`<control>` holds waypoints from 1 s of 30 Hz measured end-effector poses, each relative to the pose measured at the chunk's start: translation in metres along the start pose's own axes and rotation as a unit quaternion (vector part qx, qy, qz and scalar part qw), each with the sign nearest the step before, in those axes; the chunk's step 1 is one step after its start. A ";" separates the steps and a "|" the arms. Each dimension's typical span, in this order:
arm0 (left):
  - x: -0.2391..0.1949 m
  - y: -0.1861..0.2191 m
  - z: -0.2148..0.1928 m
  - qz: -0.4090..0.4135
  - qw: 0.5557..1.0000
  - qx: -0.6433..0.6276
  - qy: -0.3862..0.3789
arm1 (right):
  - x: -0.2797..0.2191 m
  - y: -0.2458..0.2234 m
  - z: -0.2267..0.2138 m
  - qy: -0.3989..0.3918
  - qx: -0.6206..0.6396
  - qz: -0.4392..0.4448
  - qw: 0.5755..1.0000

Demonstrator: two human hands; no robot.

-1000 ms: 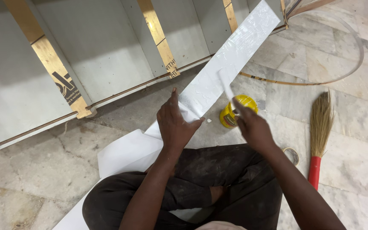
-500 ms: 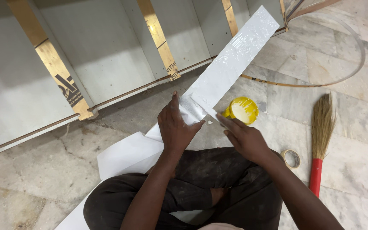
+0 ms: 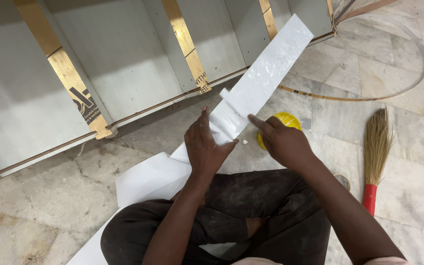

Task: The person sits on the floor and applies a white adhesive from a yellow container onto a long white strip using a small spatula. They spread the adhesive evenly along the length of the strip.

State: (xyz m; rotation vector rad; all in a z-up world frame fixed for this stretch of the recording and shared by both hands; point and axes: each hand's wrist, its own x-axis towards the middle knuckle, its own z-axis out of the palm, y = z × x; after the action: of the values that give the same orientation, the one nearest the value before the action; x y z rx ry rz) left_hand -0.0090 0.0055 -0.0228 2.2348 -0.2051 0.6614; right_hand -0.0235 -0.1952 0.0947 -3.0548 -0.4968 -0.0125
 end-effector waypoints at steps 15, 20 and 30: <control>0.001 0.007 0.005 0.001 0.998 -0.044 -0.046 | -0.090 0.138 0.011 0.333 0.620 0.235 0.671; 0.002 0.020 0.024 -0.040 0.986 -0.050 -0.153 | -0.121 0.187 0.068 0.359 0.663 0.354 0.553; -0.004 0.019 0.067 -0.044 0.971 -0.005 -0.236 | -0.134 0.185 0.116 0.340 0.642 0.381 0.571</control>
State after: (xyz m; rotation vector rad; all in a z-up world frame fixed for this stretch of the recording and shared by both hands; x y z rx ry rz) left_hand 0.0074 -0.0561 -0.0500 2.3466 -0.3413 0.0703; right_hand -0.0920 -0.4071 -0.0319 -1.3537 0.6447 -0.5031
